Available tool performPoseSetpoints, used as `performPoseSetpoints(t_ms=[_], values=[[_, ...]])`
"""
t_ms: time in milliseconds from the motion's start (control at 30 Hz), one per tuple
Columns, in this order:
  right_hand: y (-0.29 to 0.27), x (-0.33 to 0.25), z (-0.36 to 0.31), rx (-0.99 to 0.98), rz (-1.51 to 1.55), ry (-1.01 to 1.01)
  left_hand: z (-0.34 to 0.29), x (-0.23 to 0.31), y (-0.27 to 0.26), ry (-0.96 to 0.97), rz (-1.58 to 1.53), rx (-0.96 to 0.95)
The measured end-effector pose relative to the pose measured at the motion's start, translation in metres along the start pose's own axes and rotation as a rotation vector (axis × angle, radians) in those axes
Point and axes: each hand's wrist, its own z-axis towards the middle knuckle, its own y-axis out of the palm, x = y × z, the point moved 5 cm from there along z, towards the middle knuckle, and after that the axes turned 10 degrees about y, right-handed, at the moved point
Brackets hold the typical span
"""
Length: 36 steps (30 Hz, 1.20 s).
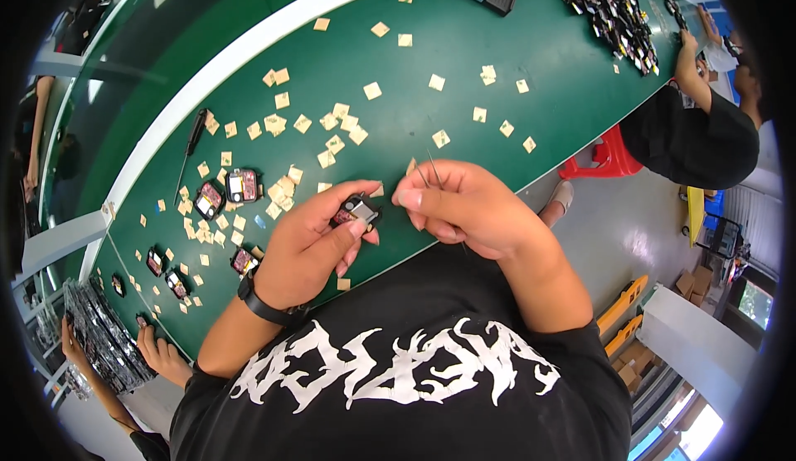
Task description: Assembling electronic components for smartwatches on a production line workbench using tweezers.
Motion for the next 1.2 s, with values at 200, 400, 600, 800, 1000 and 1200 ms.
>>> performPoseSetpoints(t_ms=[200,400,600,800,1000,1200], values=[[-0.065,-0.052,-0.05,0.513,-0.424,-0.245,-0.005,0.002,-0.004,-0.04,-0.1,0.082],[-0.203,-0.131,-0.075,1.521,-1.357,-0.87,-0.011,0.031,0.005,-0.037,-0.182,0.177],[-0.242,-0.176,-0.081,1.756,-1.804,-0.716,-0.028,0.08,0.015,0.113,0.093,0.153],[-0.254,-0.192,-0.061,1.697,-1.835,-0.679,-0.059,0.079,0.016,0.172,0.177,0.285],[-0.275,-0.198,-0.063,1.662,-1.916,-0.805,-0.086,0.073,0.014,0.191,0.116,0.371],[-0.273,-0.193,-0.061,1.529,-1.796,-1.041,-0.109,0.064,0.013,0.229,0.082,0.504]])
